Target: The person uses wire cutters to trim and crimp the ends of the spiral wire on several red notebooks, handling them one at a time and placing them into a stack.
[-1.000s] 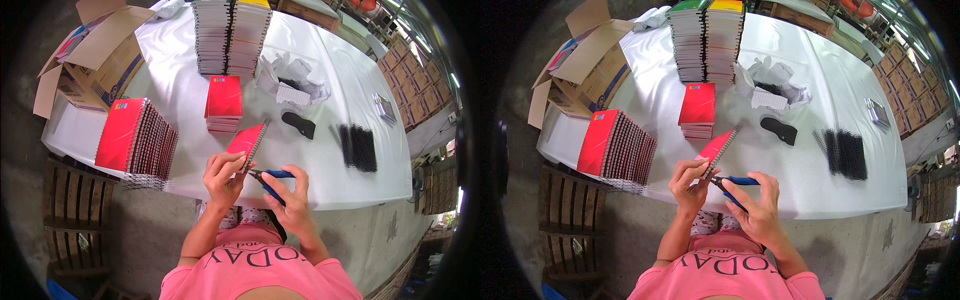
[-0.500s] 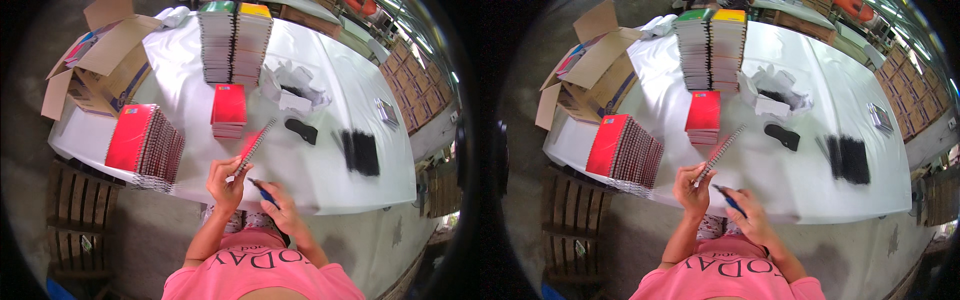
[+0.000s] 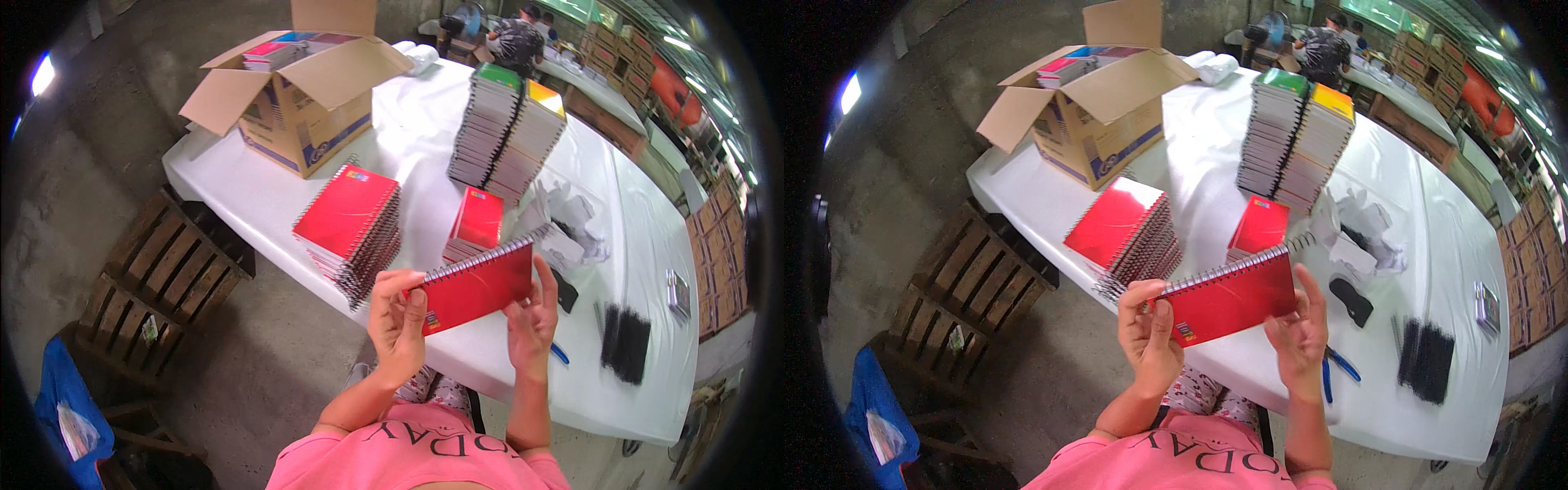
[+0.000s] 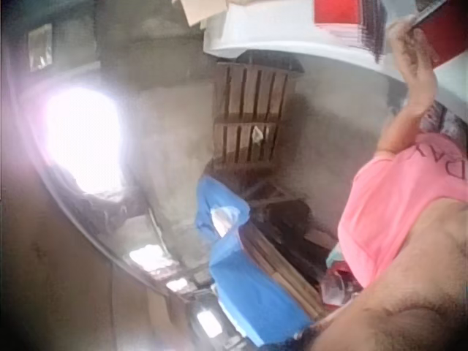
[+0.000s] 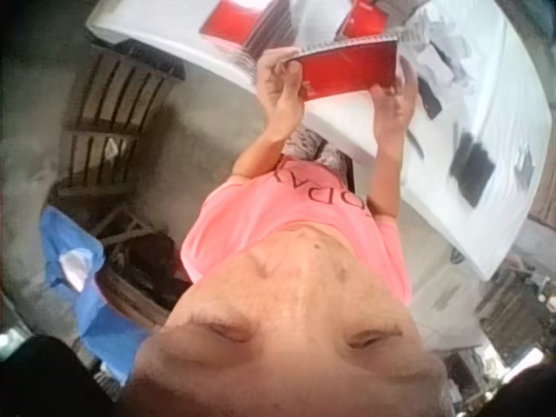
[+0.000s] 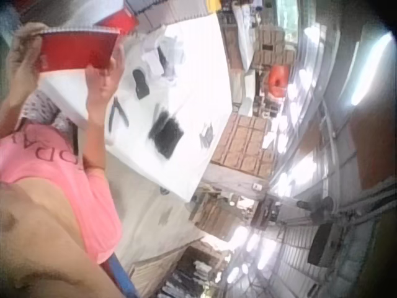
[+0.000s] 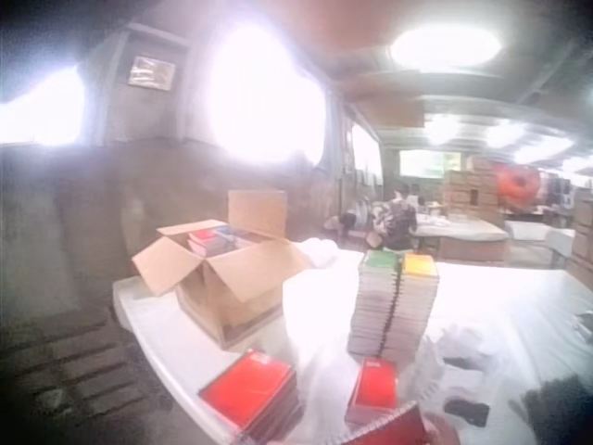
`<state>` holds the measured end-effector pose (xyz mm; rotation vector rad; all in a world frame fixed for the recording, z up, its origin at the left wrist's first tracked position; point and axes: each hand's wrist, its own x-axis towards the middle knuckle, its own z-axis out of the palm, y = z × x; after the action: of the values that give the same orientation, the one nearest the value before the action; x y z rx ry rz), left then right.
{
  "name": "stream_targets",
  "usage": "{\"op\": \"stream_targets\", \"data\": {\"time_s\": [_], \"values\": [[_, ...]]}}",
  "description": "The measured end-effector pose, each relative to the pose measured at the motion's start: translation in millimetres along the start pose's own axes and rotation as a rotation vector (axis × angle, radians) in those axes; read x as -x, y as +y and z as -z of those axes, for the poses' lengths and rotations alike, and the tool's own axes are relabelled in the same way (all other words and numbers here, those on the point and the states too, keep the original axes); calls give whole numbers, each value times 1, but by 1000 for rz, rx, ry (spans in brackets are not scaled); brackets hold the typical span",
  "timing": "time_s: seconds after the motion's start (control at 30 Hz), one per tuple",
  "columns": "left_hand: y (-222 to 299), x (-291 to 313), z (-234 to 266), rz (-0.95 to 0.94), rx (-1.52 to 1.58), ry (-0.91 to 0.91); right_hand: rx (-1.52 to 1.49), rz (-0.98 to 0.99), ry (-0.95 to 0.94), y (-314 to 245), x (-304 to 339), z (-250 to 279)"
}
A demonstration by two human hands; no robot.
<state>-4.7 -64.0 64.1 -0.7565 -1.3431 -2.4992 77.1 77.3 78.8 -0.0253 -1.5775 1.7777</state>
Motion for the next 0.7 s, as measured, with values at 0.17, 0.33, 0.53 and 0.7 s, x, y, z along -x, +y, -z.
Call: {"op": "stream_targets", "data": {"time_s": [0.17,0.33,0.53,0.7], "values": [[44,-48,37,-385,-405,115,-171,-100,-81,2,-80,-69],[21,-90,95,-142,-590,279,-151,-222,-220,36,-140,-123],[-10,-88,98,31,-507,169,679,235,-331,57,-139,-120],[-27,-86,100,-10,-287,219,584,252,-332,74,-136,-122]]}}
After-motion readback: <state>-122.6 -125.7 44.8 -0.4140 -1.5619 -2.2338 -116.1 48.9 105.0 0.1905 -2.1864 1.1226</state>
